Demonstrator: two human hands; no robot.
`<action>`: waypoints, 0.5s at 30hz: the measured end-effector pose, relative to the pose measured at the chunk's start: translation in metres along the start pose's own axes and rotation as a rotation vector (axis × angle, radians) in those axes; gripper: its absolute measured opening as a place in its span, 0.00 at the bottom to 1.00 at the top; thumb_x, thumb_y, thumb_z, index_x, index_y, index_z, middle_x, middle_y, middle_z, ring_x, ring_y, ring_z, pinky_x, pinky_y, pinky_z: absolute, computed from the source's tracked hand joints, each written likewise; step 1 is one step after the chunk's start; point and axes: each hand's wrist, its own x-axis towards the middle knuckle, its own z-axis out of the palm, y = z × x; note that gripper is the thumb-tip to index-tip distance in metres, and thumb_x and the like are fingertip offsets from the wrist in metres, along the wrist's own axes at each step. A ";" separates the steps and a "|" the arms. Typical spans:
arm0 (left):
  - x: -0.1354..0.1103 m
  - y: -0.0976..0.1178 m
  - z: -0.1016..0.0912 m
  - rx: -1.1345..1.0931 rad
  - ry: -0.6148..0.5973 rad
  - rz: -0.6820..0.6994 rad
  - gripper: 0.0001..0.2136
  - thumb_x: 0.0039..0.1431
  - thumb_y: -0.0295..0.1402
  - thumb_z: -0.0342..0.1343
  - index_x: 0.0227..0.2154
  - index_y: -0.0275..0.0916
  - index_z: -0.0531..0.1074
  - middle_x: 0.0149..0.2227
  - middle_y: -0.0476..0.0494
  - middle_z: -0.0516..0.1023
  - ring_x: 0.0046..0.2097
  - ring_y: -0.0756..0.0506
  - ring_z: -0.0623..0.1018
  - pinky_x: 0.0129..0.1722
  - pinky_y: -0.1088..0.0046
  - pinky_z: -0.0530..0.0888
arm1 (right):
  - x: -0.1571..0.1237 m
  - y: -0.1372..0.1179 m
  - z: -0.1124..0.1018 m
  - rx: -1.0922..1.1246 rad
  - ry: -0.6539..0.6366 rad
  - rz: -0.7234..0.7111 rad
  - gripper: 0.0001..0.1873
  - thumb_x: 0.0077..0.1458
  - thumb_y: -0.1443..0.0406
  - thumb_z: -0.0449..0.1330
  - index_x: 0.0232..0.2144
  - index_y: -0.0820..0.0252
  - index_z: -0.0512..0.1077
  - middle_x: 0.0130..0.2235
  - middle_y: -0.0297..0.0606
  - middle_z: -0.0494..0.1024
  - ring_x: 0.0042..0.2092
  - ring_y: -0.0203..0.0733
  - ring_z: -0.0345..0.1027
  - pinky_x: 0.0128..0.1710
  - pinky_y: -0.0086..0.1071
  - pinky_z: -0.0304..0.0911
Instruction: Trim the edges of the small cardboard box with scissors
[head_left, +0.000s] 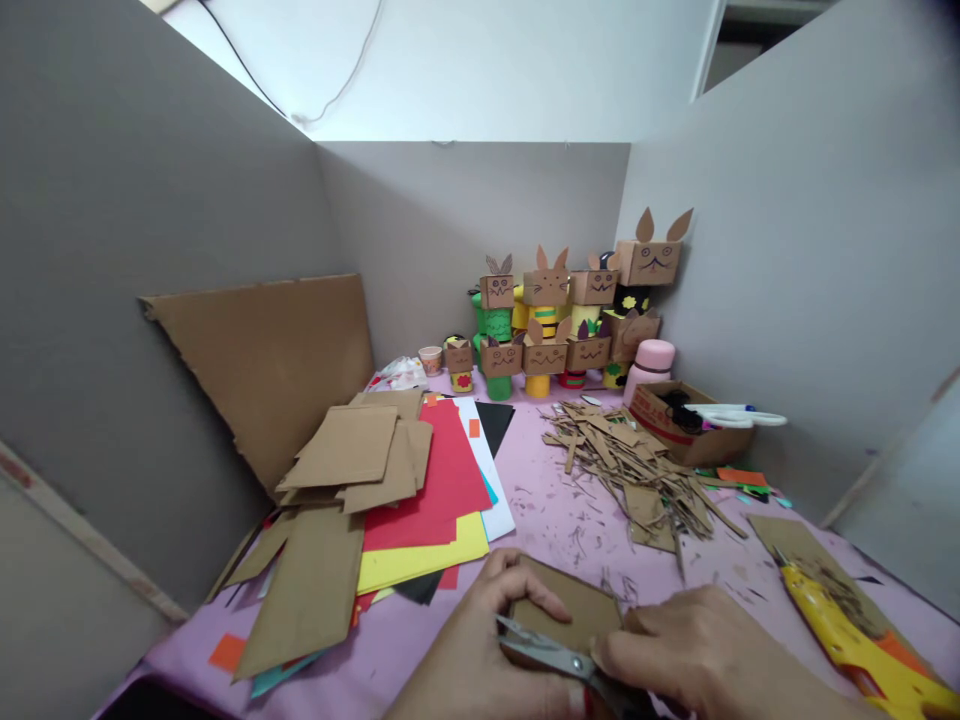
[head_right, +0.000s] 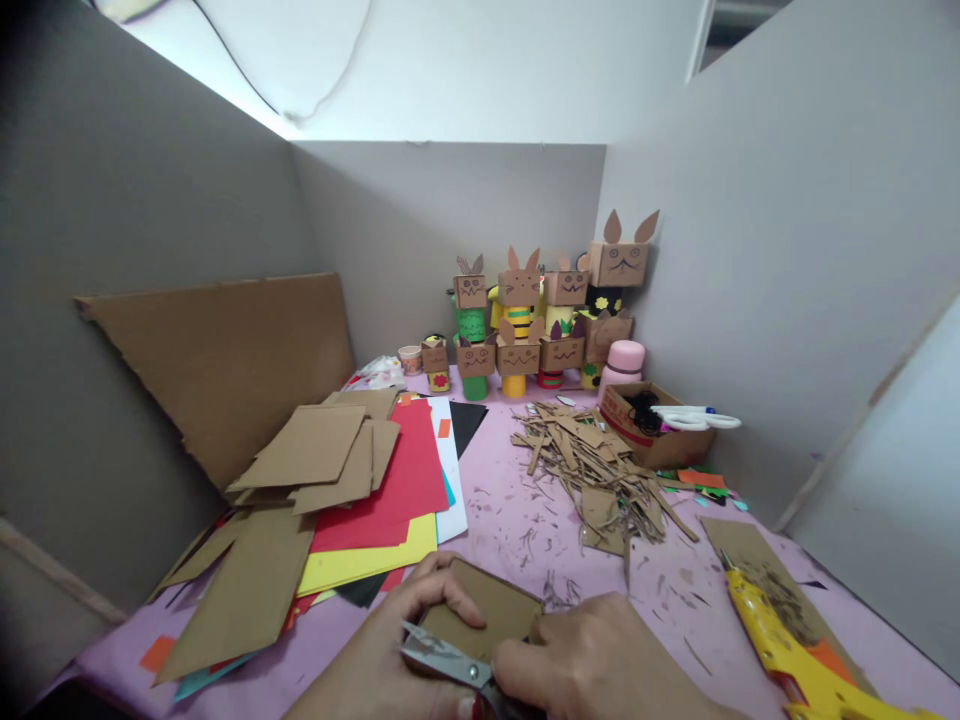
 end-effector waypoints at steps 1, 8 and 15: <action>0.000 -0.001 0.000 0.009 0.006 -0.003 0.21 0.31 0.25 0.71 0.31 0.42 0.69 0.46 0.48 0.62 0.50 0.41 0.69 0.49 0.65 0.63 | 0.001 -0.001 -0.001 -0.004 -0.001 0.003 0.11 0.53 0.58 0.60 0.24 0.55 0.67 0.21 0.27 0.75 0.19 0.34 0.67 0.17 0.30 0.44; 0.001 0.003 0.003 -0.020 0.022 -0.031 0.21 0.30 0.26 0.70 0.29 0.42 0.69 0.43 0.49 0.63 0.46 0.43 0.70 0.45 0.67 0.64 | 0.006 -0.001 -0.006 0.018 -0.020 0.021 0.08 0.53 0.61 0.59 0.24 0.54 0.67 0.22 0.27 0.76 0.20 0.35 0.68 0.18 0.29 0.47; -0.001 0.010 0.003 -0.002 0.009 -0.058 0.20 0.30 0.27 0.70 0.30 0.42 0.69 0.42 0.50 0.63 0.46 0.42 0.70 0.46 0.67 0.63 | 0.003 -0.001 -0.005 0.085 -0.041 0.084 0.07 0.51 0.65 0.61 0.23 0.56 0.67 0.21 0.26 0.74 0.20 0.32 0.65 0.18 0.25 0.49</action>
